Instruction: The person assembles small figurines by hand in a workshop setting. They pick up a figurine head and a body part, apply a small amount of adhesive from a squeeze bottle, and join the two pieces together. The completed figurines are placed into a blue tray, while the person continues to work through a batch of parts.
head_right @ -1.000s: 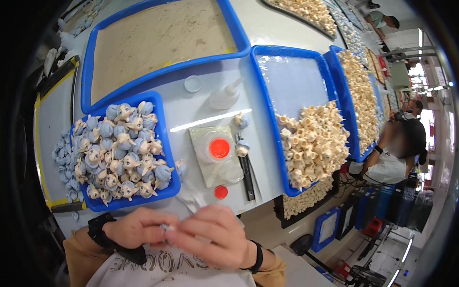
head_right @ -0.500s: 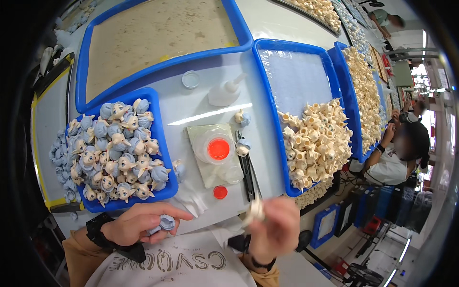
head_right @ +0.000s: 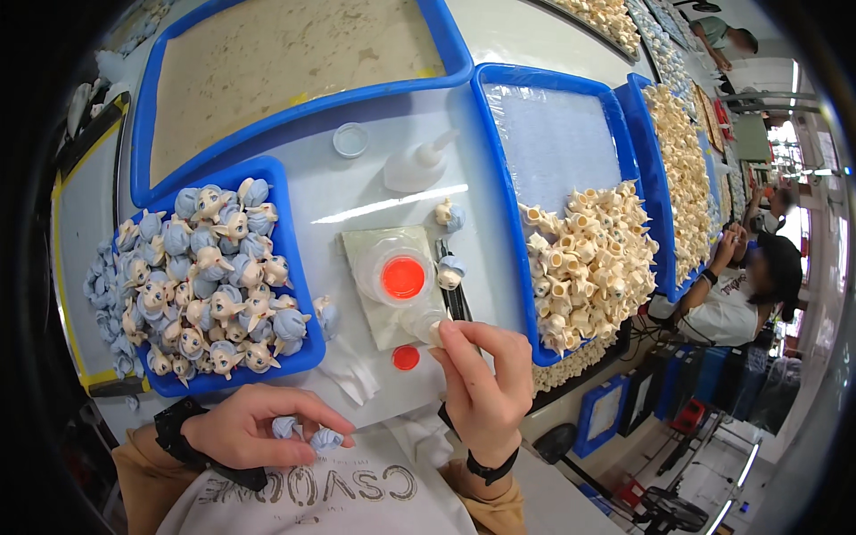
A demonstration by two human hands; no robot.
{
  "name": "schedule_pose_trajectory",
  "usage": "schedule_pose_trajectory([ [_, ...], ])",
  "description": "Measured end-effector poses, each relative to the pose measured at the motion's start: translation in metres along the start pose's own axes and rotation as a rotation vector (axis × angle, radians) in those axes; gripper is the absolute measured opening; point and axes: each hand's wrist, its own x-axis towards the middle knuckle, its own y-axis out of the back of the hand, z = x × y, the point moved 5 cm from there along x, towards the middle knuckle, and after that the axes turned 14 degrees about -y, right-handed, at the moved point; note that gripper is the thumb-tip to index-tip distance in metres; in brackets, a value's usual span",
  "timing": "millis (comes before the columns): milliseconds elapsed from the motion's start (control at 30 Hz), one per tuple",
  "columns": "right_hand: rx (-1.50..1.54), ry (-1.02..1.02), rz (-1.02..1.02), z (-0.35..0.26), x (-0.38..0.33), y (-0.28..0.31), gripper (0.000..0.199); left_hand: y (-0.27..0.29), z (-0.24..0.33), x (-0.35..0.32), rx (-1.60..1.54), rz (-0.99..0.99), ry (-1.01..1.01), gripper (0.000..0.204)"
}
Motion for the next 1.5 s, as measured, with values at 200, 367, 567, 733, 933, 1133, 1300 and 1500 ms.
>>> schedule_pose_trajectory([
  [200, -0.199, 0.121, -0.091, -0.016, 0.008, 0.002, 0.036, -0.003, 0.002, 0.0, -0.02, 0.025, 0.033, 0.035],
  [367, -0.276, 0.127, -0.114, -0.022, 0.01, 0.002, 0.036, -0.004, 0.001, -0.002, -0.09, 0.054, 0.034, 0.032],
  [567, -0.137, 0.012, -0.008, -0.01, 0.0, 0.003, 0.029, -0.003, 0.002, -0.002, -0.033, 0.04, -0.101, 0.033],
  [733, -0.072, -0.041, 0.044, -0.003, -0.008, 0.003, 0.03, -0.002, 0.0, -0.003, -0.053, 0.034, -0.049, 0.035],
  [933, 0.118, -0.064, 0.165, 0.002, -0.018, 0.007, 0.029, -0.002, 0.007, -0.005, -0.178, 0.19, -0.033, 0.038],
  [1133, 0.752, 0.02, -0.025, -0.029, -0.034, 0.011, 0.028, 0.002, 0.009, -0.006, -0.149, 0.203, -0.105, 0.033],
  [1300, 0.662, 0.127, -0.147, -0.052, -0.03, 0.005, 0.035, -0.001, 0.012, -0.006, -0.152, 0.2, -0.096, 0.031],
  [1500, 0.691, 0.156, -0.136, -0.057, -0.025, 0.003, 0.032, -0.002, 0.008, -0.006, -0.222, 0.104, -0.064, 0.03],
])
